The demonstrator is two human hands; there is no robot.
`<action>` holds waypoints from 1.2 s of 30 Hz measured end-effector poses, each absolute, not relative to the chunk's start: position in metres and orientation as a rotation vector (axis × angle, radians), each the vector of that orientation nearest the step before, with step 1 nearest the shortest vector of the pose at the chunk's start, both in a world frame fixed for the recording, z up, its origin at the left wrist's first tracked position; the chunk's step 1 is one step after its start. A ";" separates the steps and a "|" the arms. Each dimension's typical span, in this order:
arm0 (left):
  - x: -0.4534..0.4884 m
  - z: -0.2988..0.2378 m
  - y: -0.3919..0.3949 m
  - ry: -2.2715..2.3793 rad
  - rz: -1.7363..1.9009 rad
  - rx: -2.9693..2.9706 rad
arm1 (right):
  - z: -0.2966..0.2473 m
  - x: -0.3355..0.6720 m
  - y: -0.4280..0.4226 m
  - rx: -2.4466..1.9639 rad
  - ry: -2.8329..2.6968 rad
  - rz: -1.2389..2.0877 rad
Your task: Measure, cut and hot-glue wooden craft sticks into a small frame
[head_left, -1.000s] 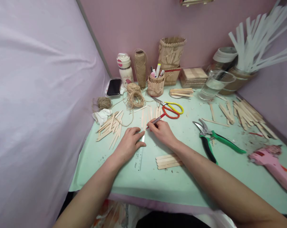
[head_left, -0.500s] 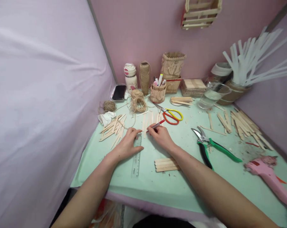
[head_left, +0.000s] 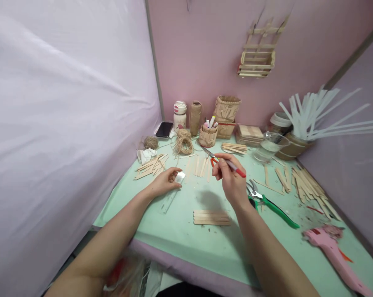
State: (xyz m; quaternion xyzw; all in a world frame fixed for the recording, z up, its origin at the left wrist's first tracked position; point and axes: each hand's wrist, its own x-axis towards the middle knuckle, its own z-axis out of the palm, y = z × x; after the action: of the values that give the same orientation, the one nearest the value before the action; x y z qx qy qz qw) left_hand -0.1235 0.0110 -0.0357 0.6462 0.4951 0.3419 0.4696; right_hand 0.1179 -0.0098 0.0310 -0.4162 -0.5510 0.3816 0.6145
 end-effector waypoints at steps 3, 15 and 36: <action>-0.122 -0.035 0.013 1.236 0.879 1.552 | 0.038 0.134 -0.014 -0.955 -1.293 0.838; -0.123 -0.031 0.015 1.404 0.813 1.657 | 0.003 0.154 -0.011 -1.031 -1.364 0.747; -0.091 0.010 0.027 1.861 0.170 2.252 | -0.006 0.163 -0.014 -1.035 -1.532 0.678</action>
State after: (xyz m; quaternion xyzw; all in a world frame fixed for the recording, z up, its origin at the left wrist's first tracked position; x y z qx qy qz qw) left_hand -0.0906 0.0268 0.0099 0.7652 0.6321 0.0579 0.1073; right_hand 0.1631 -0.0142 -0.0061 -0.4377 -0.6480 0.2870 0.5533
